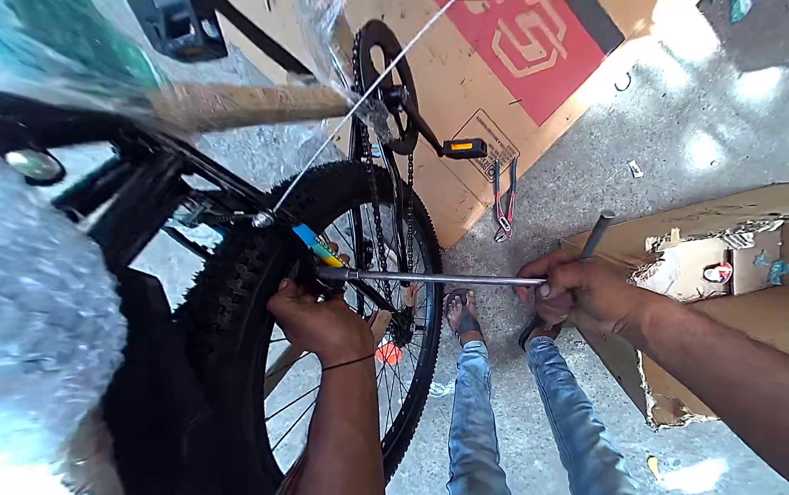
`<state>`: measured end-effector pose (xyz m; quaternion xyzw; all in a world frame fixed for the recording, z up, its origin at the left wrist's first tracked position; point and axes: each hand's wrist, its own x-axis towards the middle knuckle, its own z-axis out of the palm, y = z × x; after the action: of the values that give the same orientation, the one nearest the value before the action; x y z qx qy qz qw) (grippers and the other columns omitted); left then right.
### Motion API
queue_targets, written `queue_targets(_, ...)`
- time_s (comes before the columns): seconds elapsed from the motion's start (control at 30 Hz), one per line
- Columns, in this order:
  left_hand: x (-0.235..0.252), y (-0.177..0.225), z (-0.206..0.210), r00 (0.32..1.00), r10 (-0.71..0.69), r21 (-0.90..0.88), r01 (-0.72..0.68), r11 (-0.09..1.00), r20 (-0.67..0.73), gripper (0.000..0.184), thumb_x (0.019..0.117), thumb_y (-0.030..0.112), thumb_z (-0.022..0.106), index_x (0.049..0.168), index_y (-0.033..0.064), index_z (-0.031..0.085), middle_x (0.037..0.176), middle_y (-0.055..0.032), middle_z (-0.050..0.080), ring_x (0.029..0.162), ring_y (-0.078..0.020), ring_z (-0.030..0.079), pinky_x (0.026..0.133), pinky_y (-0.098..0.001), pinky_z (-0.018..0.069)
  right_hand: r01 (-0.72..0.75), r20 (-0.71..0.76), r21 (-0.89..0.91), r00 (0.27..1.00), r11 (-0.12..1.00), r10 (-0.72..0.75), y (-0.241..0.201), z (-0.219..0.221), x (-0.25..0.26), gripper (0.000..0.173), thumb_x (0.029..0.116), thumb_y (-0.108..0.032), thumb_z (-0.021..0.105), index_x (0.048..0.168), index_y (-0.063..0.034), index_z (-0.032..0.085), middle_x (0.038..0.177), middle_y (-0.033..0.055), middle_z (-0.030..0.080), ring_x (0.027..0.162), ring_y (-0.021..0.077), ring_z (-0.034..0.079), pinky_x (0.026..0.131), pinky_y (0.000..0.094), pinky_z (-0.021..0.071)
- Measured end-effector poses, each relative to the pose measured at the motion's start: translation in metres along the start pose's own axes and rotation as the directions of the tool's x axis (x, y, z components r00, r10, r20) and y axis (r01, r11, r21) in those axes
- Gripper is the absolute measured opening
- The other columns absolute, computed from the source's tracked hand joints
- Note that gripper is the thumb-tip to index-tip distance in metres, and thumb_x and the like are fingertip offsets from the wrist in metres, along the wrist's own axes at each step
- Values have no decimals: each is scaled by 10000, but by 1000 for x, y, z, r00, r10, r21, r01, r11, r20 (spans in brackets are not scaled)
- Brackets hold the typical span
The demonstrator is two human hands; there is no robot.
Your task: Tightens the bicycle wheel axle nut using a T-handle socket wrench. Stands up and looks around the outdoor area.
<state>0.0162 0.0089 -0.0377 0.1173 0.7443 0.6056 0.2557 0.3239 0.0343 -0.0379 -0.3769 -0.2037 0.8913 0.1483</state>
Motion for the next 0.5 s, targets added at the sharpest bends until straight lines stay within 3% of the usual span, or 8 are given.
queue_targets(0.03,1,-1,-4,1000,-7,5,7,1000,18,401,1094,242,206,1225,35,524,1097,-132,678,1070,-272,672,897,-486,558,28,-52,23,998,999,-26,3,5,-1,254,927,-192,482,852,-113,711,551,-63,490,405,-7,367,401,170,337)
queue_targets(0.1,4,-4,-10,997,-21,-1,21,1000,76,412,1098,258,192,1275,38,493,1145,-134,667,1090,-272,663,910,-478,550,229,-259,7,941,973,-219,18,22,-6,356,1017,-368,482,911,-138,732,511,-99,434,414,-19,361,414,161,323)
queue_targets(0.17,2,-5,-12,990,-40,-31,45,999,134,450,1091,298,151,1324,58,452,1201,-127,646,1107,-267,654,922,-469,545,487,-396,-165,764,858,-509,38,37,-10,502,1055,-545,439,1150,-115,679,640,-72,566,497,-11,447,466,156,379)
queue_targets(0.2,1,-5,-12,988,-47,-53,56,997,148,474,1086,321,123,1314,69,453,1198,-125,650,1095,-264,660,906,-464,552,534,-434,-285,668,796,-604,45,45,-11,607,1060,-606,366,1194,-85,647,708,-51,612,538,6,478,487,168,396)
queue_targets(0.27,1,-4,-11,987,-42,-104,59,993,155,528,1074,346,79,1276,68,479,1185,-148,673,1080,-289,678,880,-478,566,538,-499,-420,536,731,-681,56,57,-7,630,1076,-603,261,1135,-101,638,780,-49,645,593,9,532,513,166,437)
queue_targets(0.3,0,-5,-12,987,-35,-109,53,993,158,534,1078,351,70,1278,68,476,1192,-152,672,1084,-296,679,880,-481,570,542,-527,-423,505,726,-684,61,59,-4,620,1083,-588,248,1106,-109,640,776,-49,641,572,1,513,487,156,410)
queue_targets(0.4,-1,-9,-15,991,-13,-74,23,997,135,518,1101,345,93,1319,61,468,1222,-137,652,1111,-280,659,911,-469,555,551,-574,-371,497,747,-651,66,54,8,623,1096,-560,226,1053,-101,644,704,-64,611,491,-18,439,424,142,349)
queue_targets(0.5,0,-8,-14,998,8,-6,-8,1000,63,488,1111,296,135,1339,16,463,1216,-134,637,1127,-261,640,953,-460,531,503,-577,-437,479,746,-662,55,45,18,597,1091,-574,242,864,-143,586,611,-74,500,457,13,419,412,178,370)
